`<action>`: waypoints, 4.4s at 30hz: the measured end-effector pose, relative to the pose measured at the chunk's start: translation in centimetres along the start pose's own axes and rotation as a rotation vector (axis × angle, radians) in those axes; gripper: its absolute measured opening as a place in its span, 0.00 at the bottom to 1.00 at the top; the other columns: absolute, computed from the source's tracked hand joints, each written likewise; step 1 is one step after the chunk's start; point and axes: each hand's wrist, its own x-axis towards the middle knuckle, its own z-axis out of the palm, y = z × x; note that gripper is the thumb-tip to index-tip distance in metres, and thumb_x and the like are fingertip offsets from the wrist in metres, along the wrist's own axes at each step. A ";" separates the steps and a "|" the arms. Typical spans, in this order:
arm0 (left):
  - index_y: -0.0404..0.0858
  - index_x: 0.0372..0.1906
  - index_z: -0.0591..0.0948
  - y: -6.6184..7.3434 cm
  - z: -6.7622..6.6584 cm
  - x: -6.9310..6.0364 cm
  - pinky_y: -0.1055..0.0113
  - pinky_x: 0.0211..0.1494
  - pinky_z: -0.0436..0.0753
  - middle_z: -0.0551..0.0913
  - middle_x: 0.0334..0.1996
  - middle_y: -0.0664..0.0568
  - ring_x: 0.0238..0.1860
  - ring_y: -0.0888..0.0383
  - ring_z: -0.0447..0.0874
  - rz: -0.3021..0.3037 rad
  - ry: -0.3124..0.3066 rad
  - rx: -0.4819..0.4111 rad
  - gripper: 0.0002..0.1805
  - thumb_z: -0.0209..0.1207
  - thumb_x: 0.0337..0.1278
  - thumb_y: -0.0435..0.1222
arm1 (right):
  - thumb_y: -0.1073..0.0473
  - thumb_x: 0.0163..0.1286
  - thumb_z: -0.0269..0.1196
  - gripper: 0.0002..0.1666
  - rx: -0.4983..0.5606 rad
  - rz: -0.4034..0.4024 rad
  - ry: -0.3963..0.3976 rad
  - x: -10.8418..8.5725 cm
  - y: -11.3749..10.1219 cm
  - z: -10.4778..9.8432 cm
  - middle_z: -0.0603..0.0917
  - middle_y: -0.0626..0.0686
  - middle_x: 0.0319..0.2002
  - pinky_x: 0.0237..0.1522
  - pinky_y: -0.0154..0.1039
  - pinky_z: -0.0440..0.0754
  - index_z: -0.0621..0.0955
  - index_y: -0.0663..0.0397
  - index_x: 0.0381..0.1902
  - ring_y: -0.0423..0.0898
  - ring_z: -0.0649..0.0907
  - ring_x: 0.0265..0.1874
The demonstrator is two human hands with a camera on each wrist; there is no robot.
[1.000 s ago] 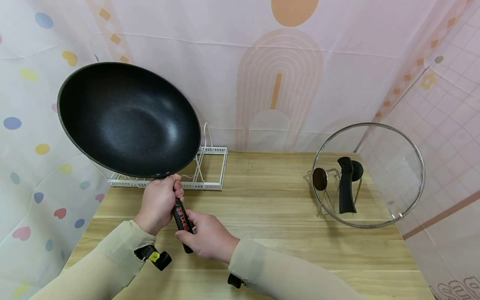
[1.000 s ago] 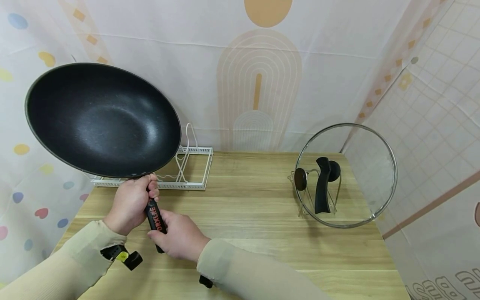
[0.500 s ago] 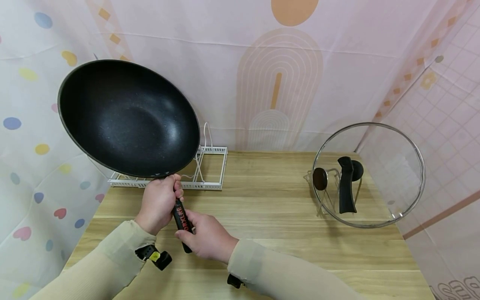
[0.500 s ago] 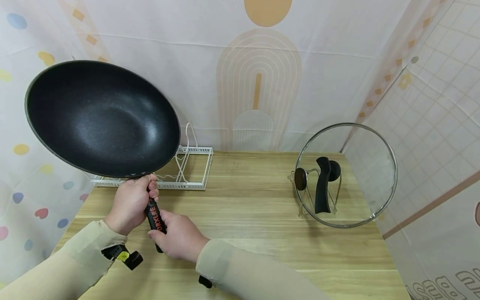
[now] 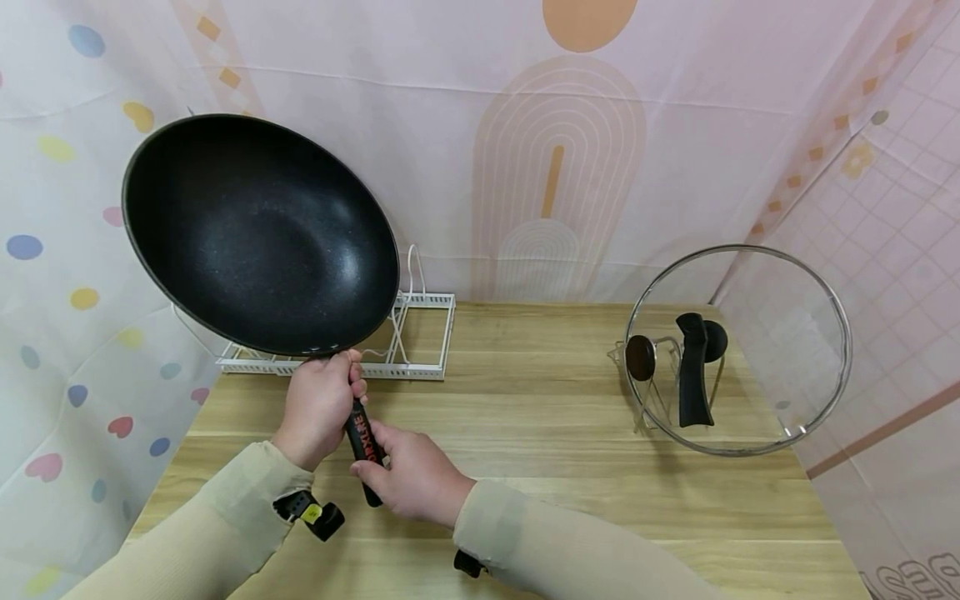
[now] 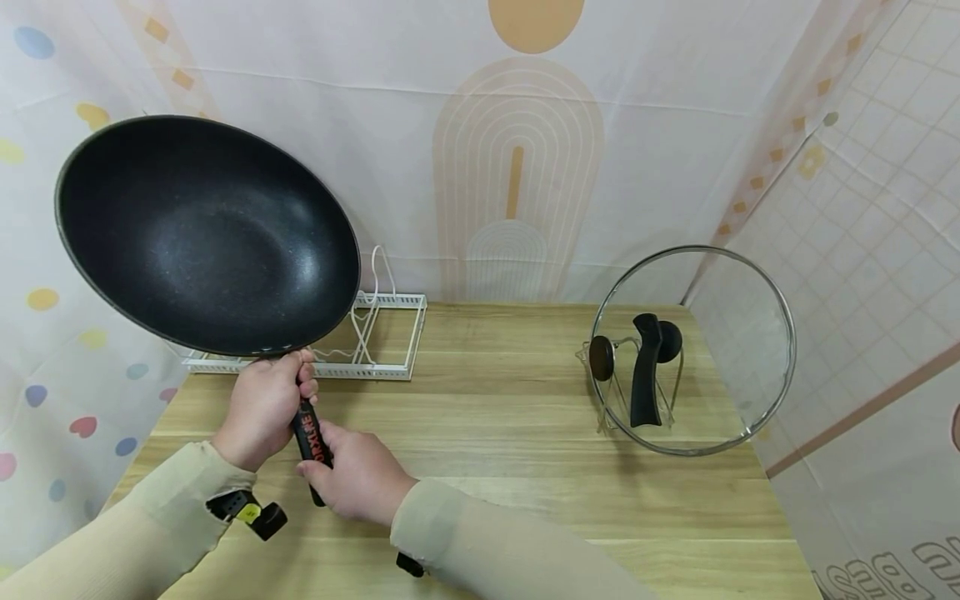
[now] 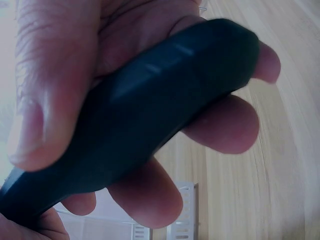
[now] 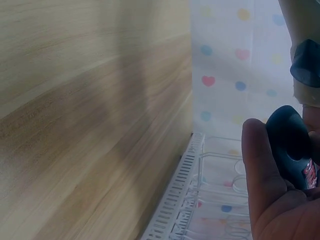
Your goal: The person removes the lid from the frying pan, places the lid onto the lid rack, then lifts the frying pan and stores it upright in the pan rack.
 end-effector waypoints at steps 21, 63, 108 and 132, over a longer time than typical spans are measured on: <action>0.36 0.46 0.73 -0.2 0.0 -0.1 0.70 0.30 0.74 0.70 0.24 0.60 0.23 0.63 0.70 0.022 0.035 0.029 0.13 0.41 0.84 0.38 | 0.49 0.80 0.62 0.37 -0.017 0.024 -0.023 0.2 0.1 0.5 0.86 0.47 0.60 0.28 0.29 0.76 0.67 0.42 0.82 0.37 0.77 0.24; 0.35 0.51 0.75 -0.8 0.8 0.2 0.67 0.28 0.74 0.70 0.24 0.59 0.21 0.62 0.70 0.047 0.081 0.122 0.17 0.37 0.84 0.39 | 0.52 0.80 0.61 0.25 -0.044 0.005 -0.033 0.6 0.8 0.9 0.86 0.47 0.40 0.37 0.28 0.77 0.74 0.45 0.71 0.35 0.80 0.31; 0.32 0.49 0.78 -2.3 1.5 0.7 0.69 0.22 0.72 0.71 0.16 0.59 0.18 0.62 0.70 0.121 0.130 0.241 0.15 0.42 0.79 0.36 | 0.54 0.80 0.60 0.17 -0.087 0.058 -0.028 1.1 1.8 2.0 0.89 0.50 0.46 0.40 0.28 0.79 0.76 0.48 0.62 0.35 0.81 0.33; 0.32 0.52 0.80 -2.9 1.5 1.2 0.67 0.19 0.67 0.69 0.17 0.60 0.16 0.63 0.66 0.162 0.144 0.369 0.17 0.44 0.81 0.38 | 0.53 0.78 0.63 0.16 -0.077 0.079 -0.002 1.4 2.5 2.3 0.89 0.49 0.47 0.43 0.28 0.80 0.78 0.48 0.60 0.35 0.81 0.36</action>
